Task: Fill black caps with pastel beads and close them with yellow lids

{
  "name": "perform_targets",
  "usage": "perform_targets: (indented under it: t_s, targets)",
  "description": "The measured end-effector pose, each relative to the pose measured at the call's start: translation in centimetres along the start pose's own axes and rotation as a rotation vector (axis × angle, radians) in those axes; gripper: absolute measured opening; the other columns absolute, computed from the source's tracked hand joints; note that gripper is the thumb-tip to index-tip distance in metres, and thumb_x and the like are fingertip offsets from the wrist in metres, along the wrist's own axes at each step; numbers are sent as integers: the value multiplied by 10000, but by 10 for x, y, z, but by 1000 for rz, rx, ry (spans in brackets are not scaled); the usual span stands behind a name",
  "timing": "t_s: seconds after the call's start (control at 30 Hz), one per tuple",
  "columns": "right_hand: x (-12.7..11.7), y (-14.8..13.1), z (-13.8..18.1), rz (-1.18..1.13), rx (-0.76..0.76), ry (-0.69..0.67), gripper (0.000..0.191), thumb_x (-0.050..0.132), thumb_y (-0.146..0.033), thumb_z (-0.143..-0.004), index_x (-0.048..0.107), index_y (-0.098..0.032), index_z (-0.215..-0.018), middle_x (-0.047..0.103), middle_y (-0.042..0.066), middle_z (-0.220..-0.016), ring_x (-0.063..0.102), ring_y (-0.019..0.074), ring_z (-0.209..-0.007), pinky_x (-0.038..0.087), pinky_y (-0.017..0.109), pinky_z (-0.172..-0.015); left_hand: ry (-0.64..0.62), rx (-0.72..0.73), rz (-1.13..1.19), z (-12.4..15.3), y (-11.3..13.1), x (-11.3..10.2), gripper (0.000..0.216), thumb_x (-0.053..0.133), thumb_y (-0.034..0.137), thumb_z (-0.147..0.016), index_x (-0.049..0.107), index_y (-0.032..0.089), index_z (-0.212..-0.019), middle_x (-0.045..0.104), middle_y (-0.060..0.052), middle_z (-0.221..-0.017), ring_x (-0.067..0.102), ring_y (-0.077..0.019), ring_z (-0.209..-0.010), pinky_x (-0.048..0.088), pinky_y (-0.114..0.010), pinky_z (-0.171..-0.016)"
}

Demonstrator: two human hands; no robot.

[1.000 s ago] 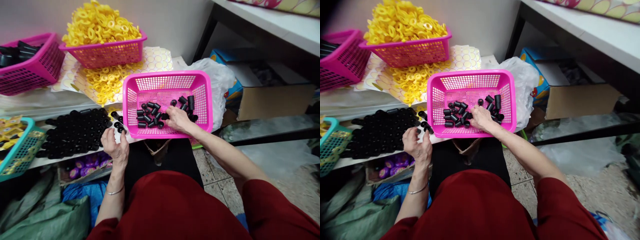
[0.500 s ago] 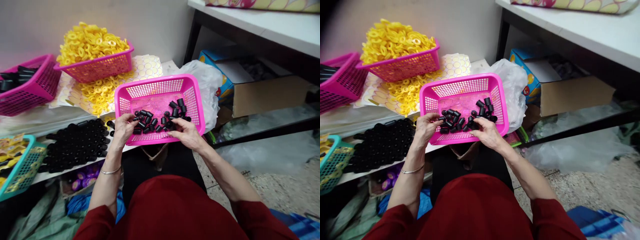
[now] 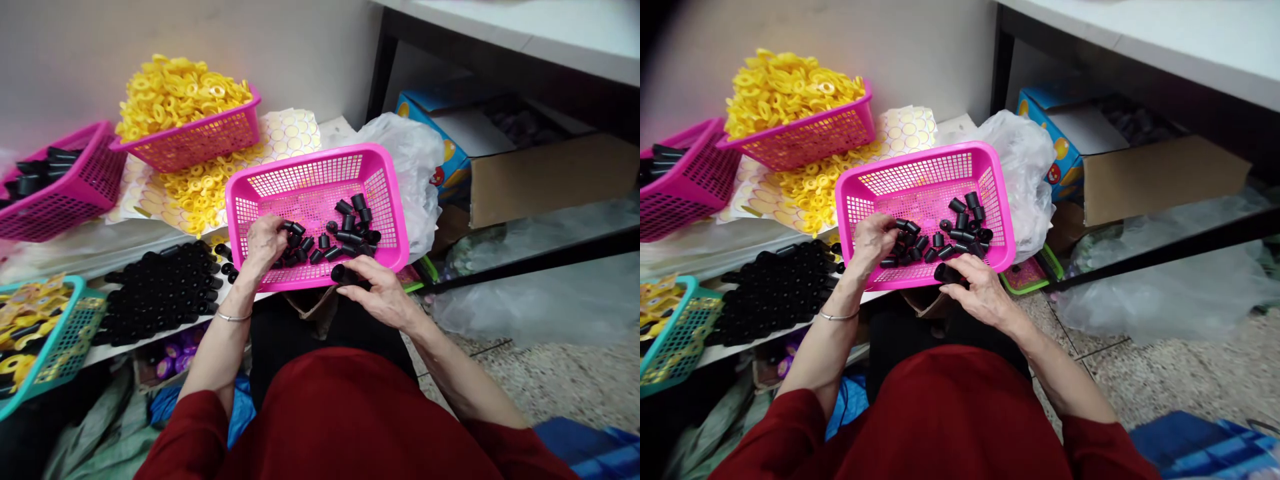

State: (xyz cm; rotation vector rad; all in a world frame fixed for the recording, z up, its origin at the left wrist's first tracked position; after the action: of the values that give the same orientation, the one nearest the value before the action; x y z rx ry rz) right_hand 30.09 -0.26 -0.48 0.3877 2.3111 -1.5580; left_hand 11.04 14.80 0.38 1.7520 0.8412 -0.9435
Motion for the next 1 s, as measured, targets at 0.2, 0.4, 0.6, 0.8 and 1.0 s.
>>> perform_targets:
  t_s: [0.2, 0.4, 0.6, 0.8, 1.0]
  targets:
    - [-9, 3, 7, -37, 8, 69, 301, 696, -266, -791, 649, -202, -1081, 647, 49, -918, 616, 186, -873, 512, 344, -798, 46, 14, -59, -3, -15, -9, 235, 507, 140, -696, 682, 141, -853, 633, -87, -866, 563, -228, -837, 456, -365, -772]
    - [-5, -1, 6, -48, 11, 75, 318, 706, -257, -778, 648, -210, -1088, 640, 46, -916, 606, 190, -874, 514, 346, -785, -307, 270, -288, -4, 23, 36, 417, 469, 64, -675, 637, 164, -1044, 591, -136, -1101, 467, -320, -1103, 420, -470, -892]
    - [-15, 3, 9, -93, 70, 126, 288, 715, -286, -772, 656, -213, -1044, 616, 31, -909, 584, 158, -795, 497, 284, -667, -260, 196, -105, -22, 11, 31, 156, 526, 97, -689, 618, 167, -795, 574, -95, -865, 526, -264, -911, 436, -425, -842]
    - [-11, 2, -2, -155, 95, 185, 266, 688, -288, -790, 636, -206, -1037, 604, 21, -901, 566, 135, -746, 483, 258, -620, -66, -130, 965, 5, 8, 12, 334, 722, 256, -659, 596, 220, -966, 568, 3, -815, 546, -131, -712, 463, -272, -645]
    - [5, -33, -20, -55, -18, 198, 231, 639, -276, -820, 621, -193, -1036, 601, 43, -905, 591, 166, -817, 518, 324, -777, -215, -449, 1589, 56, 45, 43, 247, 698, 386, -750, 639, 211, -914, 631, -12, -817, 598, -123, -707, 505, -295, -695]
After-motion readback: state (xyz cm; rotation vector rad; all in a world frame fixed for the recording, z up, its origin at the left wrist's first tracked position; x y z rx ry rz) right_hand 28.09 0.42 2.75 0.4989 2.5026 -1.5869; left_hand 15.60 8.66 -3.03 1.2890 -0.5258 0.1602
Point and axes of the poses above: each hand's wrist, its own z-axis away from the middle knuckle, its own x-axis out of the palm, y = z × x, the point moved 10 cm from there along -z, towards the middle knuckle
